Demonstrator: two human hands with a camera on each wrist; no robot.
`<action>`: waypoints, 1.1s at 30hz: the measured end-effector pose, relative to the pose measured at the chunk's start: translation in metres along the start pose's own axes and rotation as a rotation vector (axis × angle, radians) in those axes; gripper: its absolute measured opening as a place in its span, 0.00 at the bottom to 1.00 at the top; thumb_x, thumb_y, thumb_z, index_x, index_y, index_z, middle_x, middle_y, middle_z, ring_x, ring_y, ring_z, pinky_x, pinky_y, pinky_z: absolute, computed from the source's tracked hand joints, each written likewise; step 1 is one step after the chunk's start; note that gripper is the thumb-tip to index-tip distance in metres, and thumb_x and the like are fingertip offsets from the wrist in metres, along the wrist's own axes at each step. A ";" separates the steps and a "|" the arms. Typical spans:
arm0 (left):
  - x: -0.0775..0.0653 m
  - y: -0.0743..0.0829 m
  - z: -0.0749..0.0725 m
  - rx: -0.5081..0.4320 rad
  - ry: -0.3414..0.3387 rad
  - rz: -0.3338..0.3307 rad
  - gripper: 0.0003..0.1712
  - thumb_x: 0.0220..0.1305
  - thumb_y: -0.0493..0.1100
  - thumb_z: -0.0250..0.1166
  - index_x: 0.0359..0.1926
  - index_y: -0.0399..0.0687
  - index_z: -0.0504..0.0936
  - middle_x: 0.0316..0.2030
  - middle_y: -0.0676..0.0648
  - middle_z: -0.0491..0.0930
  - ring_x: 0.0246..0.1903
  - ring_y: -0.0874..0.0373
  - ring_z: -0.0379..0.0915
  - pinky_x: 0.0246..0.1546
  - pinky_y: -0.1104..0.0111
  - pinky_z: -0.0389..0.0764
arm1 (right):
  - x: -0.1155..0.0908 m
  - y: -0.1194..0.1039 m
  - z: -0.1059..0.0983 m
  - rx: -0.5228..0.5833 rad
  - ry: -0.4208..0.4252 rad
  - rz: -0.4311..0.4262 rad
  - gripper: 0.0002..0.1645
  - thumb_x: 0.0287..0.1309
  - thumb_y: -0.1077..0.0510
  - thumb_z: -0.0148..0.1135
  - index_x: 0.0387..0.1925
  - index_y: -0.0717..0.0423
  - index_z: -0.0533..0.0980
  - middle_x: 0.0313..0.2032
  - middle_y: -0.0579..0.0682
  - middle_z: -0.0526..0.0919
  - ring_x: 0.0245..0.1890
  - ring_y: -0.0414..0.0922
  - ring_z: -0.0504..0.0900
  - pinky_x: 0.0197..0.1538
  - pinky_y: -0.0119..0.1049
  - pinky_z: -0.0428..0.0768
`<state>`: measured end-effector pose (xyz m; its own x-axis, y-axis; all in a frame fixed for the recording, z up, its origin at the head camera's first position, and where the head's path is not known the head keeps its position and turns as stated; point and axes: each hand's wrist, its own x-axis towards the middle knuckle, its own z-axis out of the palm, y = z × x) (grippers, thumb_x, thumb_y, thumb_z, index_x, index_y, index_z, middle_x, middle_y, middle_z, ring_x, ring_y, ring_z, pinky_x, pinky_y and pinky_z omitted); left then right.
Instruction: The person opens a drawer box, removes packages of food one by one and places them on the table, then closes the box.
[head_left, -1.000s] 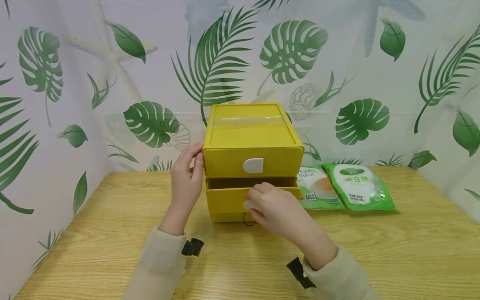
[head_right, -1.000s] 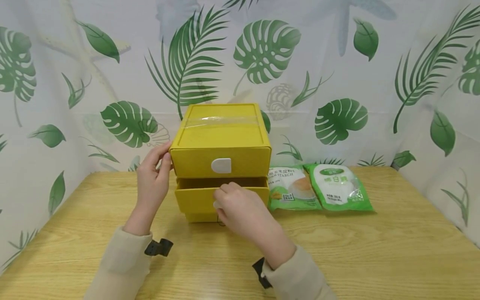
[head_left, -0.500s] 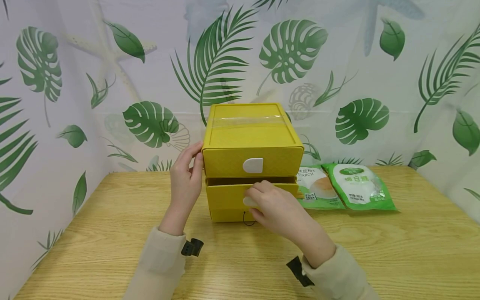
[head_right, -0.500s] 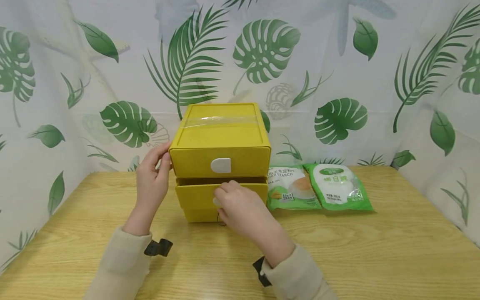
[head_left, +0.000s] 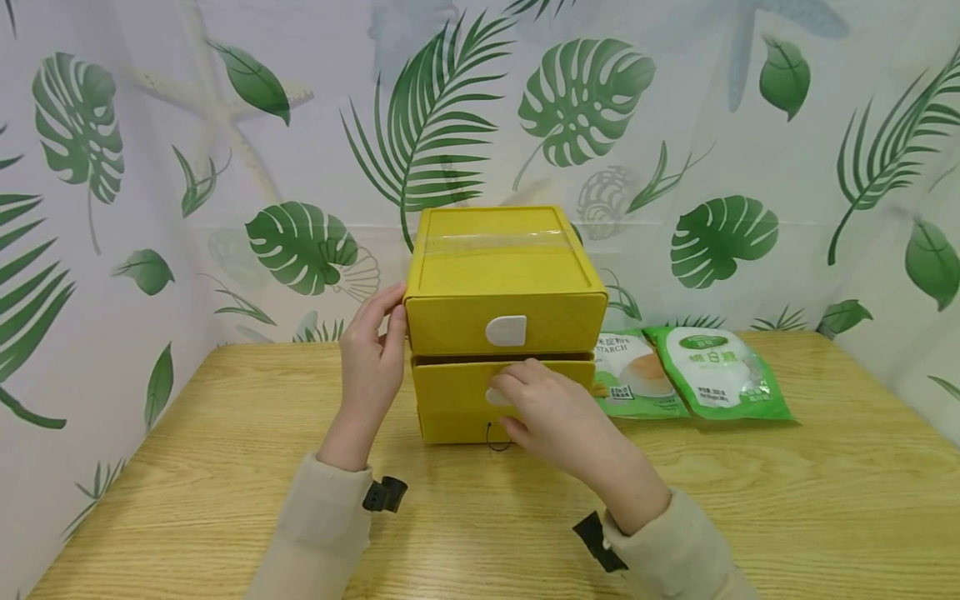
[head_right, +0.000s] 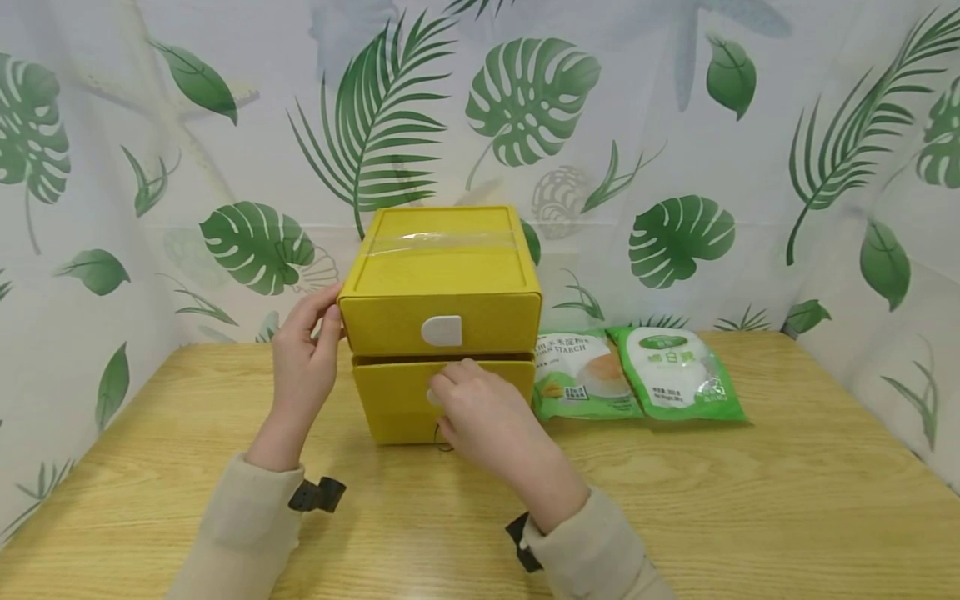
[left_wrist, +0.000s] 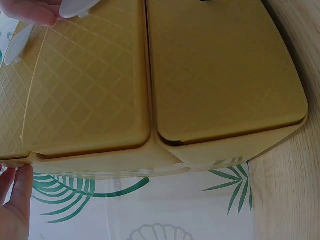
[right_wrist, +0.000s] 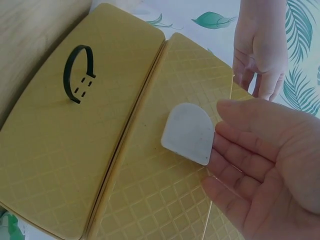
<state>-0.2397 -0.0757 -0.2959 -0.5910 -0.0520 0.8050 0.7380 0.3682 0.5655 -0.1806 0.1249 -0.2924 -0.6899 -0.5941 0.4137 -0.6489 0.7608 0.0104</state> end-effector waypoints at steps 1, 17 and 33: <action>0.000 0.000 0.000 -0.001 0.000 0.001 0.14 0.63 0.33 0.51 0.48 0.33 0.75 0.46 0.41 0.75 0.44 0.53 0.72 0.30 0.67 0.80 | 0.000 0.000 0.000 -0.004 -0.002 -0.001 0.21 0.43 0.59 0.68 0.42 0.59 0.75 0.41 0.50 0.77 0.42 0.46 0.74 0.41 0.36 0.77; 0.000 -0.001 0.000 0.003 0.006 0.012 0.14 0.63 0.33 0.52 0.48 0.33 0.75 0.45 0.41 0.75 0.43 0.52 0.72 0.29 0.65 0.80 | 0.001 0.003 0.003 -0.023 -0.038 0.001 0.26 0.42 0.58 0.69 0.46 0.62 0.74 0.45 0.52 0.76 0.46 0.47 0.73 0.48 0.38 0.74; 0.000 -0.002 0.001 0.011 0.006 0.026 0.14 0.63 0.32 0.51 0.48 0.32 0.75 0.45 0.40 0.75 0.43 0.54 0.72 0.28 0.69 0.80 | 0.000 0.001 -0.002 -0.007 -0.039 -0.022 0.25 0.44 0.58 0.67 0.46 0.61 0.74 0.45 0.52 0.76 0.45 0.47 0.74 0.44 0.37 0.76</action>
<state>-0.2412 -0.0757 -0.2968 -0.5693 -0.0481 0.8207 0.7496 0.3795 0.5423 -0.1807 0.1261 -0.2907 -0.6874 -0.6202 0.3779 -0.6617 0.7493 0.0260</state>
